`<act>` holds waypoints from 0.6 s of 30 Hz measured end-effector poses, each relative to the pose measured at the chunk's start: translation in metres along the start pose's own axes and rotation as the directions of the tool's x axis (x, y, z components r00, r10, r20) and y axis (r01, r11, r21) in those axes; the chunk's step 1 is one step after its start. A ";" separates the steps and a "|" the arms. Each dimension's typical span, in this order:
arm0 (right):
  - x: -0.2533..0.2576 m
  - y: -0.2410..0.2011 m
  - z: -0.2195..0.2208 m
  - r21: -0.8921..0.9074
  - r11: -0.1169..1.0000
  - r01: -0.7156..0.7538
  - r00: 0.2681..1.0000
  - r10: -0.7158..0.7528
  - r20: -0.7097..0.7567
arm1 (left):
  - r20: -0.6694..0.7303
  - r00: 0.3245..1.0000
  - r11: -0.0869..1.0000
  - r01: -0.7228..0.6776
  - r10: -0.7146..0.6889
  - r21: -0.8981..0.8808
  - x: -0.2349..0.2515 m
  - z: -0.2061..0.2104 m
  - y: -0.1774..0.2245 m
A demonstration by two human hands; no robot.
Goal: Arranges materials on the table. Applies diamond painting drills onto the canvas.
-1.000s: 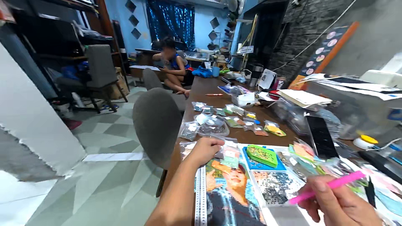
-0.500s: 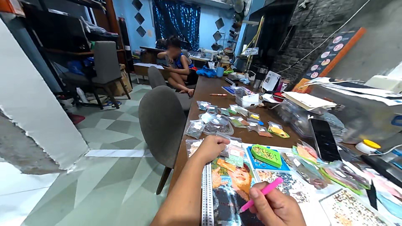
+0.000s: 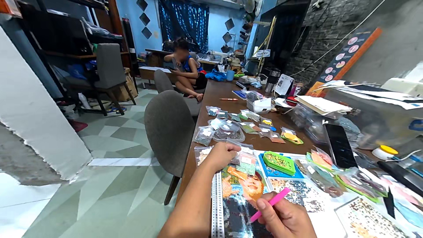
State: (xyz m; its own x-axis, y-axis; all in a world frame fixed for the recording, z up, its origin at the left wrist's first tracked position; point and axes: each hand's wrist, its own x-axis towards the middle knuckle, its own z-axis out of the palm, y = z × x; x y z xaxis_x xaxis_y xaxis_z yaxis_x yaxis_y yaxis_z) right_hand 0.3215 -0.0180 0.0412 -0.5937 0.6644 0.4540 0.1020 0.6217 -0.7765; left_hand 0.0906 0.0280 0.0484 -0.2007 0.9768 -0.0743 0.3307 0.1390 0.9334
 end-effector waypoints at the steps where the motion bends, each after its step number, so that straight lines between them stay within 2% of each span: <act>1: 0.000 0.000 0.000 -0.002 1.000 0.001 1.000 -0.001 0.002 | -0.001 1.000 1.000 -0.001 0.001 0.000 0.000 0.000 0.000; 5: 0.000 -0.001 0.001 -0.052 0.998 0.029 1.000 -0.029 0.006 | 0.000 1.000 1.000 0.004 -0.004 0.005 0.000 0.000 0.001; 10: -0.002 -0.005 0.005 -0.164 0.967 0.193 0.981 -0.189 0.039 | -0.009 1.000 1.000 -0.001 0.001 0.024 -0.003 0.000 0.001; 13: -0.002 -0.007 0.001 -0.121 0.982 0.146 0.989 -0.144 0.022 | 0.001 1.000 1.000 -0.017 0.017 0.020 -0.003 -0.001 0.002; 16: 0.000 -0.014 -0.028 -0.012 1.000 0.023 0.988 -0.024 -0.155 | -0.026 1.000 1.000 -0.005 0.005 -0.004 -0.002 0.001 0.002; 18: 0.000 -0.006 -0.060 -0.041 0.999 0.013 0.946 -0.026 -0.324 | -0.027 1.000 1.000 0.002 -0.002 -0.013 -0.003 0.001 0.000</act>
State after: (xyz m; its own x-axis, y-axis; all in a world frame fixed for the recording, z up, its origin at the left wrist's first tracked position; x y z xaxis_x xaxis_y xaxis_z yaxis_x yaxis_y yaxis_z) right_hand 0.3691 0.0036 0.0720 -0.3056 0.7468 0.5907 0.1267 0.6468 -0.7521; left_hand 0.0920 0.0256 0.0478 -0.2259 0.9719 -0.0668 0.3182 0.1384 0.9379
